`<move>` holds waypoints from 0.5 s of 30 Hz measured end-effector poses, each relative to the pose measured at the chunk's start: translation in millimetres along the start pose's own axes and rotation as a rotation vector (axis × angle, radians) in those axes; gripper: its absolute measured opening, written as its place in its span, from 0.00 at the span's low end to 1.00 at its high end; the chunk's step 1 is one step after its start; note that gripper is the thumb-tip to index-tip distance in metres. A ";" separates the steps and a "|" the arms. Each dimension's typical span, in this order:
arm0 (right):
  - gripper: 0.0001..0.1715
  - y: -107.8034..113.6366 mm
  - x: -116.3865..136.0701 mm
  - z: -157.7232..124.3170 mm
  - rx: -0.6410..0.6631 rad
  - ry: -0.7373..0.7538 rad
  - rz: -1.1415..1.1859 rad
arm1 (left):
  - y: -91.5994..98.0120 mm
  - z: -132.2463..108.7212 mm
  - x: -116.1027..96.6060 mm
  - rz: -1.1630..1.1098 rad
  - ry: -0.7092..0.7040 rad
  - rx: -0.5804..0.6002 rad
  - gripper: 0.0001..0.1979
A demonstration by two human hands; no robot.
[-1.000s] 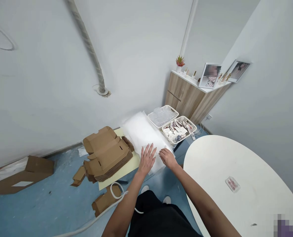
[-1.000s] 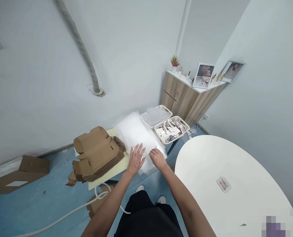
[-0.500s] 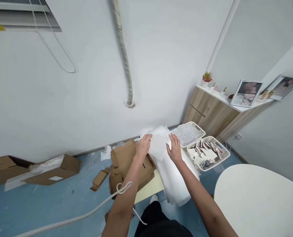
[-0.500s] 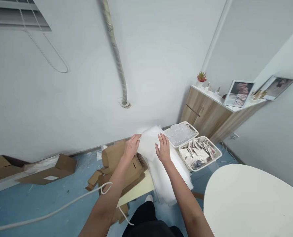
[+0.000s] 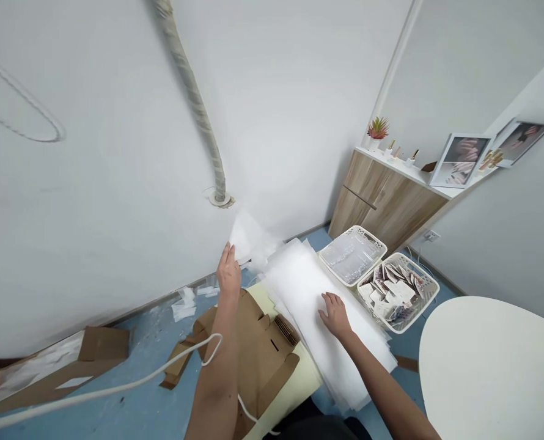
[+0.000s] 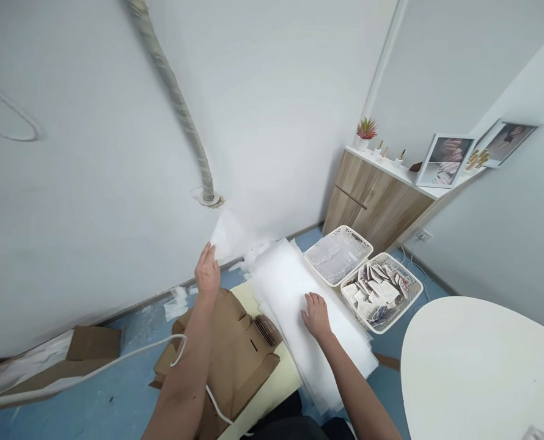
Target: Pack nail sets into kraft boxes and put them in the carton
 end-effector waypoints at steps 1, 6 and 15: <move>0.28 -5.6 -0.6 -3.8 0.049 -0.029 -0.011 | -6.7 -2.0 4.0 0.011 0.014 0.020 0.25; 0.43 -23.7 11.6 -18.5 0.242 -0.144 -0.041 | -37.4 -16.7 18.4 0.120 0.027 0.148 0.28; 0.32 -17.0 21.4 -49.9 0.197 -0.112 -0.045 | -77.2 -82.4 -43.8 0.338 -0.246 0.577 0.28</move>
Point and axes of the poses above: each hand's wrist, its own z-axis towards the middle knuckle, its own y-axis out of the back of the hand, x = y × z, the point moved 4 cm from there along z, towards the middle knuckle, and after that the axes turned 8 degrees about z, right-handed, at the moved point
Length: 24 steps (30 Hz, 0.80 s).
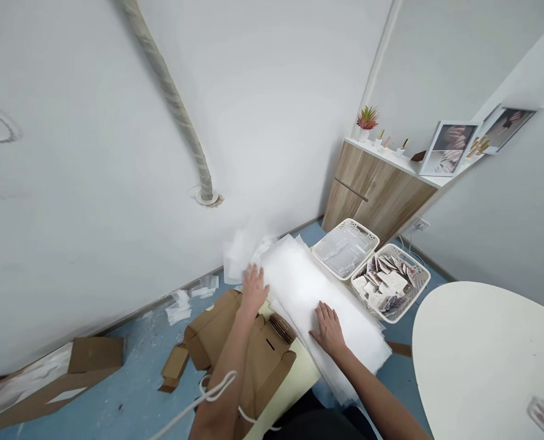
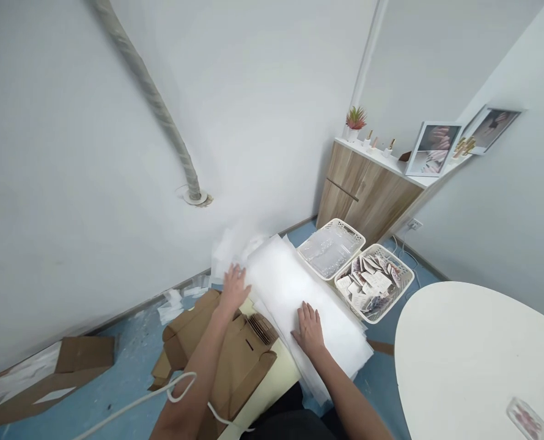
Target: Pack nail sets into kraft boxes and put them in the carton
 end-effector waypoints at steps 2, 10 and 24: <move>0.22 4.0 -5.6 -1.5 -0.015 0.019 0.017 | -10.7 -14.8 -44.3 -0.042 -0.172 0.134 0.27; 0.12 33.7 -16.1 7.6 -0.040 -0.017 0.123 | -42.1 -99.0 -150.5 -0.045 -0.494 0.491 0.38; 0.10 41.5 -83.4 -89.9 -0.310 -0.200 0.176 | -56.1 -173.7 -229.0 -0.024 -0.794 0.414 0.25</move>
Point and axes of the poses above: each hand's wrist, its own z-axis towards the middle knuckle, its own y-axis out of the back of the hand, x = y × z, the point moved 4 cm from there along z, towards the middle knuckle, and after that the axes turned 8 degrees about z, right-handed, at the moved point
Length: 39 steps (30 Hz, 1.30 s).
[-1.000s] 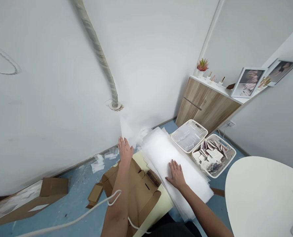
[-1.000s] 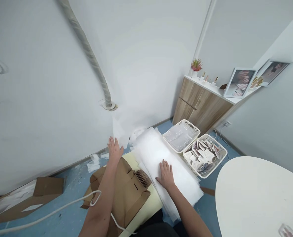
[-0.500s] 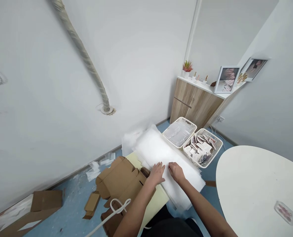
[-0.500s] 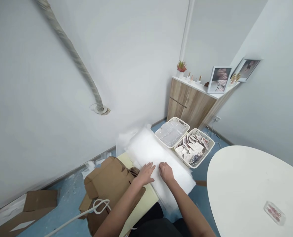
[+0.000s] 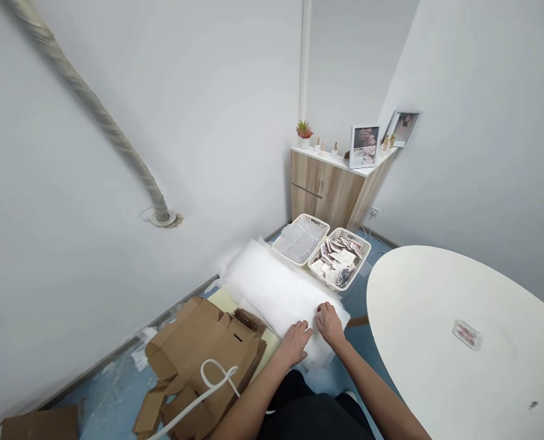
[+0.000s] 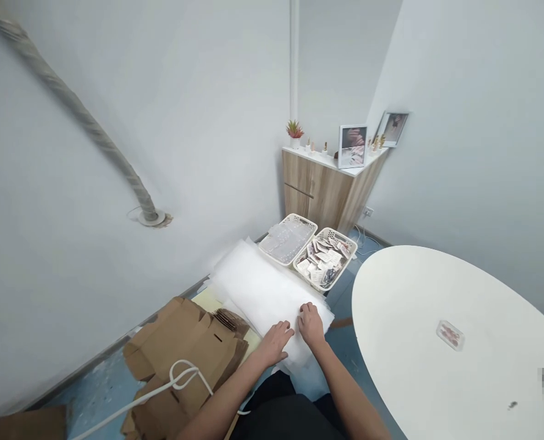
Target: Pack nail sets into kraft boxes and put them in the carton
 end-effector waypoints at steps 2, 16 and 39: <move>0.12 4.0 -17.2 -14.3 -0.029 -0.053 -0.010 | -6.9 4.3 -5.9 -0.004 0.038 -0.040 0.21; 0.14 36.6 -62.0 -54.4 0.104 -0.083 0.016 | -7.9 16.6 -5.5 -0.172 0.236 -0.093 0.14; 0.22 80.5 -100.3 -74.7 0.267 -0.169 0.269 | 21.0 35.5 -23.5 -0.147 0.533 0.013 0.06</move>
Point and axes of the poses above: each hand's wrist, its own z-axis towards the middle knuckle, its own y-axis out of the back of the hand, x = y × z, the point moved 4 cm from there along z, towards the middle knuckle, and after that the axes turned 8 degrees about z, right-handed, at the moved point
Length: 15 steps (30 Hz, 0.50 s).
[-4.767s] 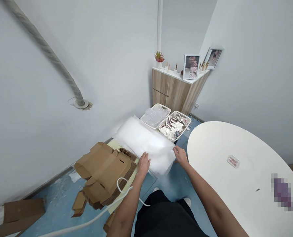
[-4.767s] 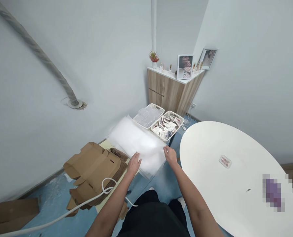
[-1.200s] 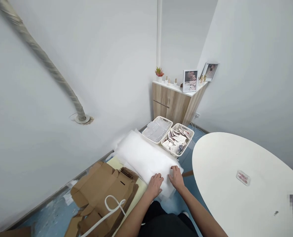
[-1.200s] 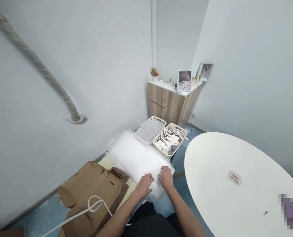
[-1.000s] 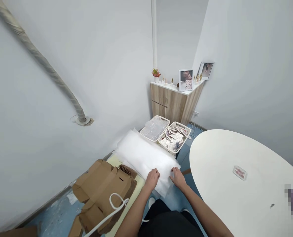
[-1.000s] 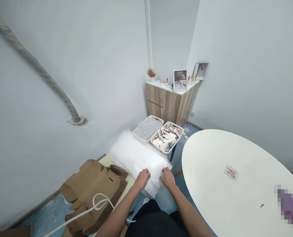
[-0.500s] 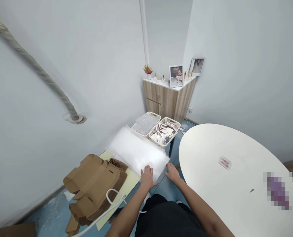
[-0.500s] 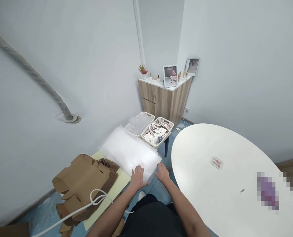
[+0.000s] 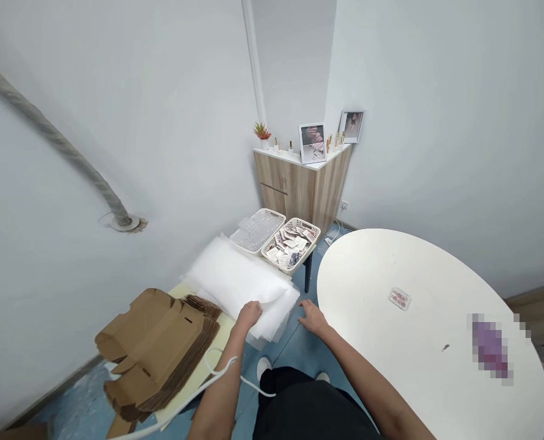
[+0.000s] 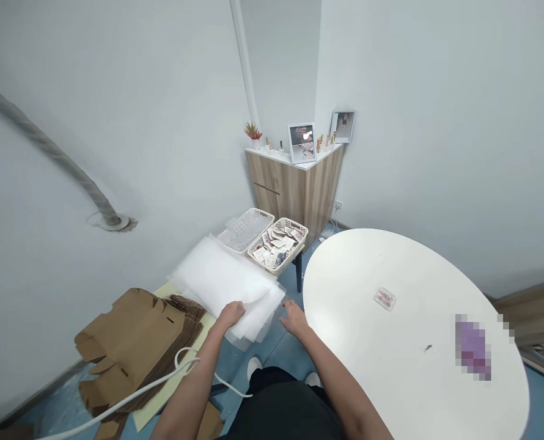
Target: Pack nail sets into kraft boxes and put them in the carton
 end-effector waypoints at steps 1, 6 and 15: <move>0.22 3.3 1.3 0.7 -0.003 -0.028 0.076 | 6.7 1.1 -2.6 -0.001 0.011 -0.031 0.08; 0.31 37.9 12.1 6.6 0.003 -0.237 0.703 | 40.8 4.6 -72.0 -0.159 -0.142 -0.404 0.12; 0.32 150.8 -57.0 -26.4 -0.381 -0.358 1.112 | -31.3 12.3 -286.8 -0.336 -0.711 -0.324 0.18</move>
Point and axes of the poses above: each hand's wrist, its own z-axis towards the middle knuckle, its own y-axis out of the back of the hand, x = y × z, the point moved 4 cm from there along z, towards the middle knuckle, and after that the axes turned 8 degrees about z, right-handed, at the moved point
